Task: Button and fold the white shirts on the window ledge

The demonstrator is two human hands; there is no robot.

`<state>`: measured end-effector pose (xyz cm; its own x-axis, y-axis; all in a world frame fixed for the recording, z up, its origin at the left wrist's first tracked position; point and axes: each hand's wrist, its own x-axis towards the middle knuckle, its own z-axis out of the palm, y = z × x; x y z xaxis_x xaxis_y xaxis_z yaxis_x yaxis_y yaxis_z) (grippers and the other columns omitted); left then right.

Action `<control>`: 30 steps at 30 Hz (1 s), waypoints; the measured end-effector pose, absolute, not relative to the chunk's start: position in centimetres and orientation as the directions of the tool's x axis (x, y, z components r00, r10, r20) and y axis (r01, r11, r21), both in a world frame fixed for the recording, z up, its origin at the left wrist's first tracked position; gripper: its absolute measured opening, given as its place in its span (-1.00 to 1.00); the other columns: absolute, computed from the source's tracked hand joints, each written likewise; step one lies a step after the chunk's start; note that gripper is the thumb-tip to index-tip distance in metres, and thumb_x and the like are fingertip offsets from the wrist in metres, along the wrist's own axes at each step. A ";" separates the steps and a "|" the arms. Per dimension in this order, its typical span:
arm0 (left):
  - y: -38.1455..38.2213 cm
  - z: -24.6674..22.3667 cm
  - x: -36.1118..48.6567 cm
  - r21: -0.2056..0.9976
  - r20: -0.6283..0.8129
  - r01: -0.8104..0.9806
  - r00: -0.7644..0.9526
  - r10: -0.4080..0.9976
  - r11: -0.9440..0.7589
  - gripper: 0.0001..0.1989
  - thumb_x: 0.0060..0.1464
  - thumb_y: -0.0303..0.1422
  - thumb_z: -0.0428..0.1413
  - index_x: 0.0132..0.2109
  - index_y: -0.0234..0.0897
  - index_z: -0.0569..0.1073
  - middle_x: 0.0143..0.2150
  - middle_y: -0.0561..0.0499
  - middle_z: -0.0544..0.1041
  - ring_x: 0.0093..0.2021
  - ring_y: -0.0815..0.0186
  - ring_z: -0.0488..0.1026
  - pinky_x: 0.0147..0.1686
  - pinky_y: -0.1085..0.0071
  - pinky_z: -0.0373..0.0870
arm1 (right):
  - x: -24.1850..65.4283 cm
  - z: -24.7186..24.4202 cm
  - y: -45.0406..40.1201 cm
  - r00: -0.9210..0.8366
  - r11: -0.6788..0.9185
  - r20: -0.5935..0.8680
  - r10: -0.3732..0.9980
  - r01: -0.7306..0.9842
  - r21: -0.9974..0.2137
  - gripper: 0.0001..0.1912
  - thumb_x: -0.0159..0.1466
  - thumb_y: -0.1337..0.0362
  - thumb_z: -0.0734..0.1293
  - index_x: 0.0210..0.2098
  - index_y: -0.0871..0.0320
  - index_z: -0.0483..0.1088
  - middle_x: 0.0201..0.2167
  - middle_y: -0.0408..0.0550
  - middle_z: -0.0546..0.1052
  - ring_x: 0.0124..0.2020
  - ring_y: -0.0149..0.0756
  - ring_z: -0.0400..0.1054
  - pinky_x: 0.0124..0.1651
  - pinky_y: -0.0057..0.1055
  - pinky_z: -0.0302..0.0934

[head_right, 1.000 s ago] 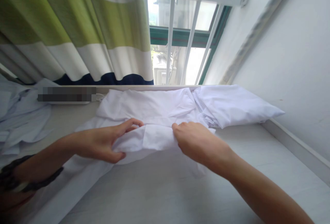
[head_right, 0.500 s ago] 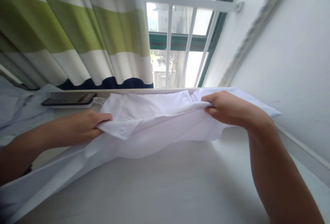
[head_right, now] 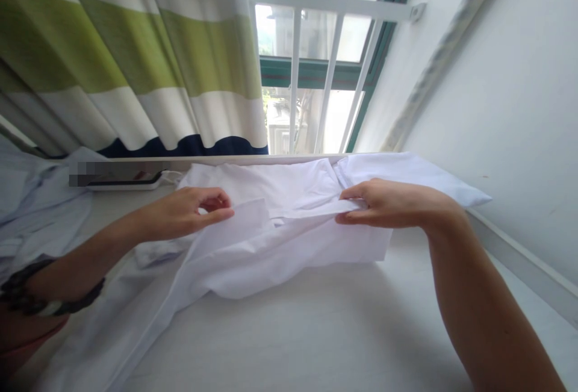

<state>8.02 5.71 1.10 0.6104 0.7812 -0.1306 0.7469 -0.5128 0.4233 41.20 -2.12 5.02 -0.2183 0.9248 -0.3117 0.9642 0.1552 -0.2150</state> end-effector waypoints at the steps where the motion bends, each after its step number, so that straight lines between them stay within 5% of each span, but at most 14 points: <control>1: 5.6 0.9 8.3 0.460 -0.157 0.721 0.640 0.752 -0.518 -0.57 0.10 0.01 0.00 -0.10 -0.25 0.40 -0.19 -0.03 0.54 -0.21 0.22 0.47 -0.28 0.42 0.33 | 41.2 4.9 -2.1 -0.210 0.154 -0.301 0.930 0.968 -0.197 -0.52 0.20 -0.10 0.22 -0.08 0.07 0.48 -0.19 0.01 0.56 -0.23 -0.10 0.43 -0.25 -0.31 0.27; 5: 5.1 -0.1 9.2 0.405 -0.211 0.733 0.656 0.725 -0.546 -0.48 0.04 -0.05 0.07 0.07 -0.25 0.32 -0.18 -0.04 0.53 -0.22 0.23 0.46 -0.25 0.39 0.34 | 41.0 4.1 -1.9 -0.195 0.164 -0.297 0.935 0.978 -0.126 -0.48 0.23 -0.13 0.18 -0.02 0.05 0.47 -0.22 0.01 0.56 -0.23 -0.10 0.43 -0.25 -0.29 0.26; 8: 5.1 -0.8 9.4 0.295 -0.227 0.759 0.646 0.729 -0.581 -0.60 0.10 -0.11 0.01 -0.04 -0.29 0.37 -0.22 -0.08 0.52 -0.28 0.21 0.45 -0.28 0.35 0.29 | 40.7 3.4 -1.7 -0.172 0.153 -0.308 0.936 0.985 -0.084 -0.55 0.22 -0.05 0.22 -0.06 0.06 0.49 -0.23 0.04 0.56 -0.25 -0.10 0.43 -0.25 -0.28 0.25; 12: 3.7 -0.9 10.0 0.336 -0.182 0.719 0.684 0.707 -0.608 -0.72 0.23 -0.22 -0.15 -0.18 -0.27 0.37 -0.34 -0.04 0.49 -0.36 0.25 0.44 -0.34 0.37 0.24 | 39.4 2.9 -1.7 -0.151 0.145 -0.275 0.949 0.989 -0.044 -0.48 0.20 -0.14 0.23 -0.10 0.09 0.50 -0.23 0.08 0.56 -0.23 -0.06 0.42 -0.23 -0.24 0.23; 16: 0.4 -0.3 10.9 0.365 -0.105 0.611 0.777 0.621 -0.703 -0.79 0.25 -0.31 -0.14 -0.14 -0.21 0.37 -0.28 -0.01 0.51 -0.28 0.25 0.45 -0.31 0.39 0.27 | 38.1 2.1 -0.9 -0.178 0.169 -0.255 0.951 0.984 -0.058 -0.42 0.24 -0.19 0.13 -0.16 0.11 0.51 -0.29 0.04 0.56 -0.28 -0.10 0.42 -0.30 -0.28 0.19; 21: -2.4 -0.2 11.6 0.335 -0.186 0.489 0.872 0.452 -0.805 -0.84 0.19 -0.45 -0.06 -0.15 -0.18 0.39 -0.21 0.04 0.53 -0.24 0.28 0.47 -0.27 0.41 0.29 | 37.4 0.5 0.5 -0.274 0.241 -0.232 0.933 0.957 -0.160 -0.39 0.19 -0.04 0.29 0.09 0.23 0.34 -0.29 0.02 0.55 -0.31 -0.19 0.40 -0.31 -0.37 0.18; 25: -2.8 -0.9 11.7 0.323 -0.233 0.435 0.897 0.375 -0.840 -0.85 0.11 -0.46 0.05 -0.15 -0.20 0.37 -0.10 0.02 0.49 -0.12 0.24 0.44 -0.16 0.39 0.31 | 37.3 0.7 0.3 -0.380 0.341 -0.368 0.848 0.925 -0.169 -0.83 0.18 0.17 0.28 -0.40 0.15 0.41 -0.48 -0.12 0.45 -0.49 -0.35 0.26 -0.45 -0.43 0.05; 30: -2.3 -2.4 11.8 0.180 -0.176 0.497 0.865 0.469 -0.849 -0.71 0.06 -0.35 0.14 -0.05 -0.27 0.34 -0.05 -0.10 0.45 -0.07 0.11 0.40 -0.12 0.26 0.33 | 36.9 1.9 -0.6 -0.441 0.386 -0.222 0.870 0.887 -0.253 -0.72 0.29 0.22 0.15 -0.54 0.12 0.15 -0.61 -0.21 0.24 -0.57 -0.43 0.09 -0.48 -0.44 -0.04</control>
<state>11.81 -2.29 -2.41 0.8654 0.4690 -0.1764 0.4968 -0.8489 0.1804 36.92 -0.57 1.92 -0.4413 0.8695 -0.2217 0.8873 0.3860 -0.2525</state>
